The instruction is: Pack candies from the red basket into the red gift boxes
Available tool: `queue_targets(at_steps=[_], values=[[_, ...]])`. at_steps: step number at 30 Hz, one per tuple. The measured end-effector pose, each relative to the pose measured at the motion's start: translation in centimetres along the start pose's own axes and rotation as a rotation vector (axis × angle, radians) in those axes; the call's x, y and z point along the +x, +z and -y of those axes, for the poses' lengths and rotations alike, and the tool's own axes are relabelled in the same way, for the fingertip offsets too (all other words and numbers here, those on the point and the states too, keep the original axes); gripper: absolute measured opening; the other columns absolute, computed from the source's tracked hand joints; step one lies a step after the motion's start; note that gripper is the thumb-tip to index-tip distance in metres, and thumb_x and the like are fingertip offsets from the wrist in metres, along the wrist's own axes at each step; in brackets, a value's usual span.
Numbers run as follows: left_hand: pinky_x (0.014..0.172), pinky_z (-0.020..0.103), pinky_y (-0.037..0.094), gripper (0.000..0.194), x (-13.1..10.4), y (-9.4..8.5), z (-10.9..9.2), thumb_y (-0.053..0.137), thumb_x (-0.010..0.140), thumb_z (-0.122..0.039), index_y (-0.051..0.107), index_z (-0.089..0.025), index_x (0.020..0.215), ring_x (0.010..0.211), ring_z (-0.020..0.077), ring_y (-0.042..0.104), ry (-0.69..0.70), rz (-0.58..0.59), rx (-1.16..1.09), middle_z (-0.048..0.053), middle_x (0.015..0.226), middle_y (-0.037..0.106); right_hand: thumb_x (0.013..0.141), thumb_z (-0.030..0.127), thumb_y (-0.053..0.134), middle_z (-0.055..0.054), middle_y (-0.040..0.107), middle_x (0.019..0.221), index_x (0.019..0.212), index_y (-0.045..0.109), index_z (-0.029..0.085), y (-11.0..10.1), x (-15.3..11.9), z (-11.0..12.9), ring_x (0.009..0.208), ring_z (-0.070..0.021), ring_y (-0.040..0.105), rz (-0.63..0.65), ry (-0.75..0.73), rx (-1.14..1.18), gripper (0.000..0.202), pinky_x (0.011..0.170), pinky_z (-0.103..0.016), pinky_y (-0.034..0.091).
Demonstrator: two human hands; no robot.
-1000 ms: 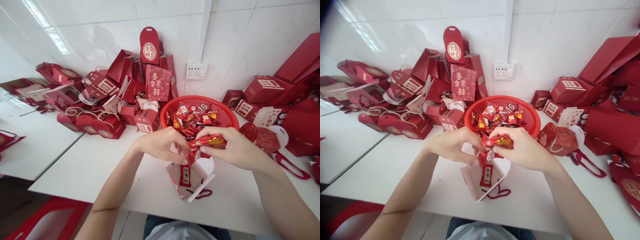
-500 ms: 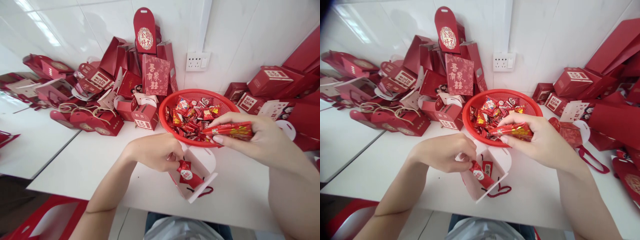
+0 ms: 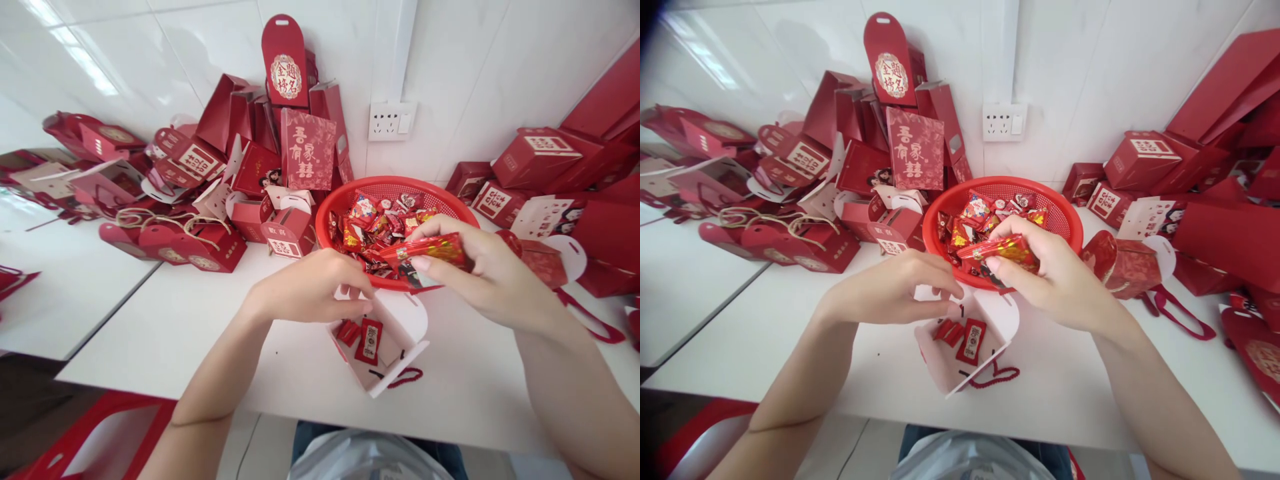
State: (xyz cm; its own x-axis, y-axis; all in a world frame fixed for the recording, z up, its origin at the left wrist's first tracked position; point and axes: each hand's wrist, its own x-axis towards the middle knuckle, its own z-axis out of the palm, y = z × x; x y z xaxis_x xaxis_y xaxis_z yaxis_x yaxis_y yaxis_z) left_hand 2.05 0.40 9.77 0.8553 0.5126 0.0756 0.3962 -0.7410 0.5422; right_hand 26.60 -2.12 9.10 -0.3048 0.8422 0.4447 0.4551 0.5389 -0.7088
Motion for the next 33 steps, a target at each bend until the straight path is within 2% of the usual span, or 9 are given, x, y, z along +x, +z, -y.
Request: queue_targets(at_steps=[3, 6, 8, 12, 18, 21, 24, 28, 33], values=[[0.064, 0.023, 0.044, 0.02, 0.2, 0.7, -0.8, 0.06, 0.088, -0.007, 0.075, -0.019, 0.082, 0.068, 0.0122, 0.064, -0.038, 0.198, 0.07, 0.0, 0.078, 0.075, 0.09, 0.029, 0.066, -0.003, 0.071, 0.094, 0.096, 0.067, 0.023, 0.0, 0.1, 0.1, 0.085, -0.0209, 0.066, 0.042, -0.027, -0.019, 0.008, 0.074, -0.03, 0.053], [0.054, 0.029, 0.035, 0.026, 0.2, 1.8, -1.9, 0.055, 0.089, -0.012, 0.071, -0.017, 0.069, 0.055, 0.0145, 0.056, -0.164, 0.335, 0.279, 0.003, 0.067, 0.069, 0.091, 0.027, 0.065, -0.002, 0.07, 0.092, 0.097, 0.066, 0.022, -0.1, 0.1, 0.3, 0.085, -0.0197, 0.066, 0.086, -0.035, -0.036, 0.008, 0.077, -0.029, 0.053], [0.051, 0.032, 0.03, 0.03, 0.2, 2.6, -2.4, 0.052, 0.091, -0.017, 0.07, -0.016, 0.067, 0.051, 0.0161, 0.053, -0.22, 0.371, 0.398, 0.005, 0.066, 0.068, 0.091, 0.026, 0.066, -0.001, 0.071, 0.09, 0.097, 0.066, 0.022, 0.0, 0.0, 0.4, 0.084, -0.0195, 0.066, 0.105, -0.024, -0.042, 0.007, 0.076, -0.029, 0.052], [0.049, 0.033, 0.027, 0.032, 0.3, 3.4, -2.6, 0.05, 0.09, -0.018, 0.068, -0.016, 0.064, 0.047, 0.0164, 0.047, -0.212, 0.396, 0.459, 0.006, 0.061, 0.066, 0.092, 0.025, 0.064, -0.002, 0.073, 0.098, 0.097, 0.066, 0.022, 0.3, 0.0, 0.4, 0.082, -0.0192, 0.069, 0.15, 0.005, -0.007, 0.006, 0.077, -0.028, 0.053], [0.051, 0.031, 0.03, 0.028, 0.3, 2.3, -1.9, 0.053, 0.09, -0.019, 0.069, -0.018, 0.068, 0.048, 0.0144, 0.047, -0.185, 0.478, 0.339, 0.003, 0.063, 0.067, 0.09, 0.024, 0.066, -0.001, 0.074, 0.098, 0.097, 0.068, 0.023, 0.4, 0.0, 0.2, 0.093, -0.0219, 0.071, 0.158, 0.015, 0.022, 0.007, 0.085, -0.031, 0.054], [0.057, 0.027, 0.037, 0.017, -0.1, 1.1, -1.4, 0.057, 0.091, -0.019, 0.072, -0.02, 0.083, 0.06, 0.0141, 0.058, -0.155, 0.383, 0.201, 0.0, 0.075, 0.072, 0.088, 0.025, 0.069, -0.002, 0.074, 0.096, 0.095, 0.07, 0.022, 0.4, 0.1, 0.0, 0.099, -0.0233, 0.069, 0.11, 0.015, 0.032, 0.007, 0.091, -0.034, 0.053], [0.067, 0.023, 0.043, 0.011, -0.3, 0.3, -1.0, 0.062, 0.094, -0.026, 0.071, -0.02, 0.096, 0.075, 0.0141, 0.065, -0.125, 0.16, 0.061, 0.001, 0.089, 0.075, 0.086, 0.027, 0.072, -0.002, 0.074, 0.095, 0.095, 0.071, 0.022, 0.7, 0.3, -0.4, 0.093, -0.0219, 0.069, 0.024, 0.03, 0.06, 0.01, 0.089, -0.035, 0.055], [0.062, 0.023, 0.042, 0.033, 0.2, 0.5, -0.7, 0.069, 0.091, -0.045, 0.065, -0.015, 0.077, 0.068, 0.0128, 0.061, -0.146, -0.102, -0.107, 0.0, 0.074, 0.068, 0.086, 0.03, 0.073, -0.002, 0.072, 0.094, 0.092, 0.069, 0.022, 1.2, 0.7, -0.8, 0.085, -0.0196, 0.068, -0.041, 0.07, 0.146, 0.011, 0.074, -0.03, 0.057], [0.061, 0.022, 0.042, 0.03, 0.6, 1.0, -0.1, 0.063, 0.095, -0.033, 0.064, -0.014, 0.072, 0.066, 0.0113, 0.058, -0.181, -0.245, -0.237, -0.002, 0.068, 0.064, 0.087, 0.03, 0.071, -0.001, 0.07, 0.085, 0.084, 0.064, 0.021, 1.1, 0.9, -0.6, 0.078, -0.0164, 0.067, -0.06, 0.085, 0.228, 0.011, 0.069, -0.027, 0.055]])
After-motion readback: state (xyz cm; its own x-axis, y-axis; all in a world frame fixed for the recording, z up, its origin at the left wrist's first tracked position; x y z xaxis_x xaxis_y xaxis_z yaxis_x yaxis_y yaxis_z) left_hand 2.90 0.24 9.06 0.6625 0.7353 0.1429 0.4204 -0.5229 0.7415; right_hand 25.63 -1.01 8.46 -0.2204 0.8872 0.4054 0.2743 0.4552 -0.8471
